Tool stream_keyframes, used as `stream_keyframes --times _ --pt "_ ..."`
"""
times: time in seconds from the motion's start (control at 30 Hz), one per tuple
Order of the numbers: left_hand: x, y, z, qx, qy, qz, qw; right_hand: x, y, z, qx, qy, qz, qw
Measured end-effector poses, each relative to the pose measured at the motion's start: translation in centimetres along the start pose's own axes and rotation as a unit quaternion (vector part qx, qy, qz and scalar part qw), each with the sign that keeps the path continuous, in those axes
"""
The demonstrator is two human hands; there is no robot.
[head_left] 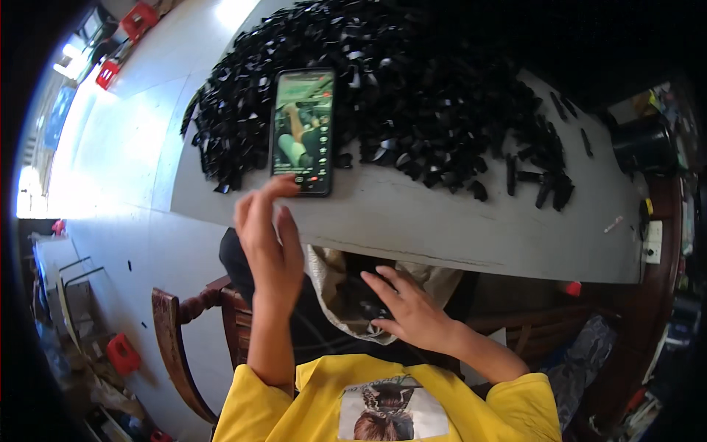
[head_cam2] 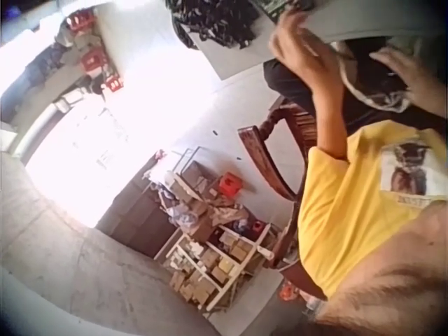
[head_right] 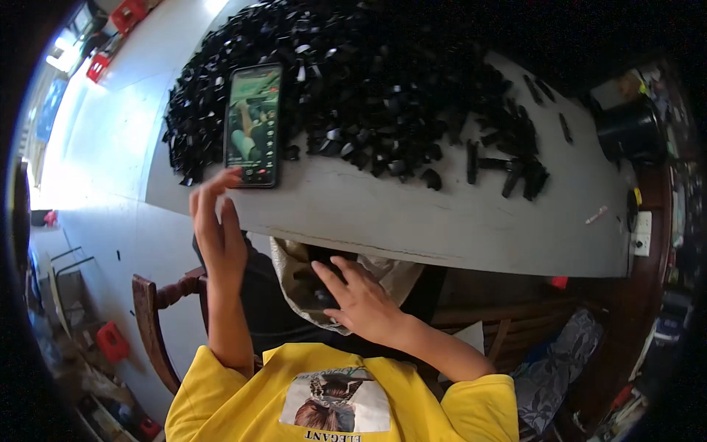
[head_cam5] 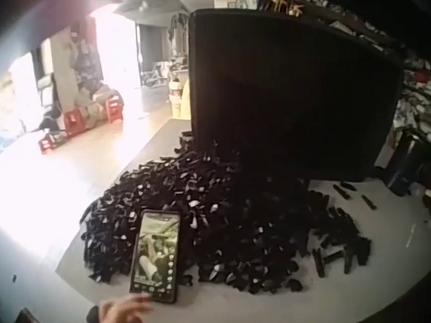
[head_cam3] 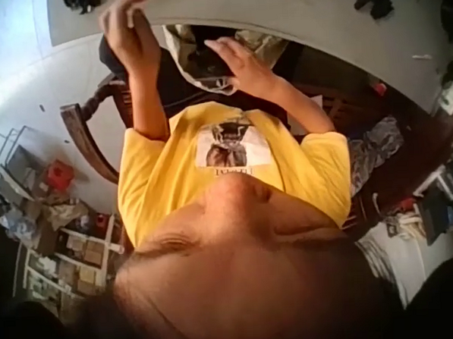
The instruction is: Assembling small black plastic components by hand at a workstation while referring to a smartphone.
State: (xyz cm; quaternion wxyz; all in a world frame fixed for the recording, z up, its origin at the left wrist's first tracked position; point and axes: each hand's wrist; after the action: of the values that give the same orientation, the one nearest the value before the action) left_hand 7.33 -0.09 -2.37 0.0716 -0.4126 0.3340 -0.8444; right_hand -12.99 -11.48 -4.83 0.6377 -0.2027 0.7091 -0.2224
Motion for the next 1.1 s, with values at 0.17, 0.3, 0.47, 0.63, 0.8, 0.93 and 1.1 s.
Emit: stream_keyframes --times 0.17,0.3,0.47,0.63,0.8,0.93,1.1 --pt "-2.4 2.1 3.9 0.036 0.034 0.136 0.989 0.0 -3.0 -0.3 0.109 -0.059 0.000 0.992" --pt "1.1 4.8 2.7 -0.030 0.087 -0.017 0.996 3.4 -9.6 -0.1 0.365 0.063 -0.075 0.926" --pt "7.9 10.4 0.5 -0.183 0.143 -0.097 0.968 7.8 -14.5 0.7 0.380 0.088 -0.271 0.880" --pt "10.6 14.5 1.3 -0.184 0.225 0.001 0.957 8.8 -14.8 0.8 0.304 0.046 -0.444 0.842" --pt "9.9 14.7 0.7 -0.193 0.221 0.057 0.954 8.0 -13.4 0.7 0.316 -0.003 -0.442 0.839" --pt "9.7 13.7 0.7 -0.189 0.223 0.045 0.955 7.6 -11.8 -0.1 0.348 -0.030 -0.396 0.849" --pt "9.4 10.3 1.1 -0.200 0.083 -0.203 0.955 5.3 -9.8 -1.2 0.397 0.029 -0.186 0.899"
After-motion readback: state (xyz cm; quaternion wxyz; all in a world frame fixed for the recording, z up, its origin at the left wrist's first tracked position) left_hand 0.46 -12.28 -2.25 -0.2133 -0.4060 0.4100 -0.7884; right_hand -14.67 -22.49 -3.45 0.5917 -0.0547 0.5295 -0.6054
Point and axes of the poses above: each hand's wrist, its own z-axis towards the middle knuckle, its own y-axis out of the palm, x = y × z, and after that the axes turned 2 degrees about -y, right-handed
